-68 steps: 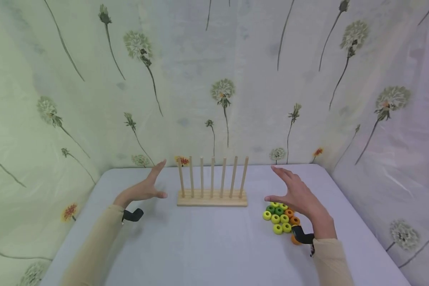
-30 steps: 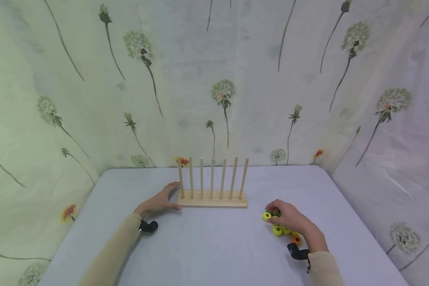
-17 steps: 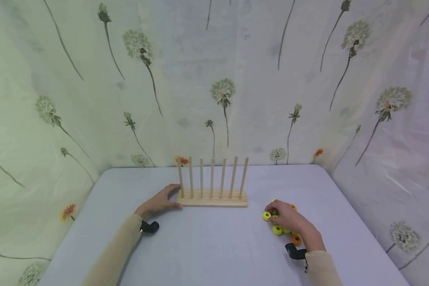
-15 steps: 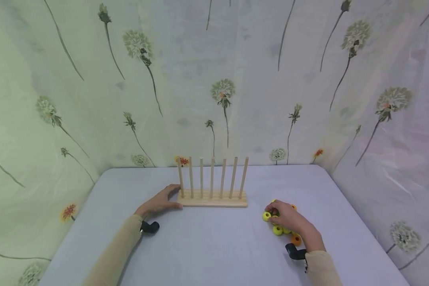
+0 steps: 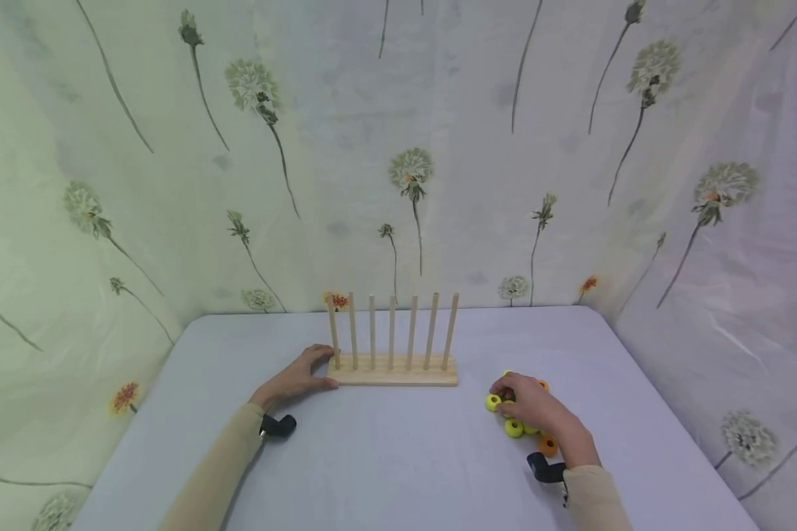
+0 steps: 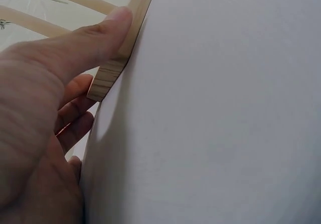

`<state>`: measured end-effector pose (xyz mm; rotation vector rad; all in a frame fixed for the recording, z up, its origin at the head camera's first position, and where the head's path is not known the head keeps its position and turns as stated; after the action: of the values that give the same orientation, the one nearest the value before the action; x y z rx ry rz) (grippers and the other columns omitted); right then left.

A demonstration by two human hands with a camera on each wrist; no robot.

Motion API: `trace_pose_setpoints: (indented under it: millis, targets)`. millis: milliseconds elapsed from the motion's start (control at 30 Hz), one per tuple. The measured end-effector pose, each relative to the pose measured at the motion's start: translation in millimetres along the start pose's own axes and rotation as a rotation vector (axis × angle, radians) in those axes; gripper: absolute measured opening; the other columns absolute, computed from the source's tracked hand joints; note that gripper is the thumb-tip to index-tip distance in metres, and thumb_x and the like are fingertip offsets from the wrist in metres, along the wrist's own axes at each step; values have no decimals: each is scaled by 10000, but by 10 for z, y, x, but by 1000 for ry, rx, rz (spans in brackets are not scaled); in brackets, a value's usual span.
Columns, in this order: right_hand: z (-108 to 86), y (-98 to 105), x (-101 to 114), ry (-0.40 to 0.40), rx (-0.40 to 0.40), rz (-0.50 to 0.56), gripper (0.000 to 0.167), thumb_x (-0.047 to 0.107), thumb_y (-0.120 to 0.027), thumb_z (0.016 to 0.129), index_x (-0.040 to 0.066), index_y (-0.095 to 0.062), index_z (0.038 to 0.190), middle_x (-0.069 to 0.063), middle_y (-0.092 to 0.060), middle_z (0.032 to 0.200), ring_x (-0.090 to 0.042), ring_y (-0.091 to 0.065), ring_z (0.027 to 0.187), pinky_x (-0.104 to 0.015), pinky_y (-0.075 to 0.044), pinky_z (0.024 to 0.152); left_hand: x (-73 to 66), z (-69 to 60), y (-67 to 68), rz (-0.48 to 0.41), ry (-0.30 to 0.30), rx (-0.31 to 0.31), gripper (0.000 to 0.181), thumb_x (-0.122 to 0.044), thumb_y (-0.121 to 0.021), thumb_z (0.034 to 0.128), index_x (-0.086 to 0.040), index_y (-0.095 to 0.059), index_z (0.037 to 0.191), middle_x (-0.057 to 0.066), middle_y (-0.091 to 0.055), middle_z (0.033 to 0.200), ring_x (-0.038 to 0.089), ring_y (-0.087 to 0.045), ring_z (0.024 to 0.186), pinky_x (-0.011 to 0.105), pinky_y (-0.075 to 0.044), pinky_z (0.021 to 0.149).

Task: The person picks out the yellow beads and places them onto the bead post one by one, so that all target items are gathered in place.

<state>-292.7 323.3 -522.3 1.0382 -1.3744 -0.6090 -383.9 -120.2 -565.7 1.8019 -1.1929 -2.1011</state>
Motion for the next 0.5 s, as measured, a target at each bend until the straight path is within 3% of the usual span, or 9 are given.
trace_pose_setpoints:
  millis: [500]
  targets:
    - [40,-54,-35,-38,-11,4,261,212,-745,840,149,-677,1084,40,-645,969,-124,-576,887,-370,-528,797,-55,-15,16,-4,-10,-9,744,-399,-792,779,-144,-477,1402,119,-362,1493,335,-249,1434,562,-211,1162]
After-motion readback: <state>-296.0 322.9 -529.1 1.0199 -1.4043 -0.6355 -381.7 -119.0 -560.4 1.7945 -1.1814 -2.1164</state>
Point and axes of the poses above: each hand's wrist, its own z-axis towards the middle knuckle, its own y-axis out of the back of the hand, x = y × z, the point moved 4 cm from there along z, towards the middle knuckle
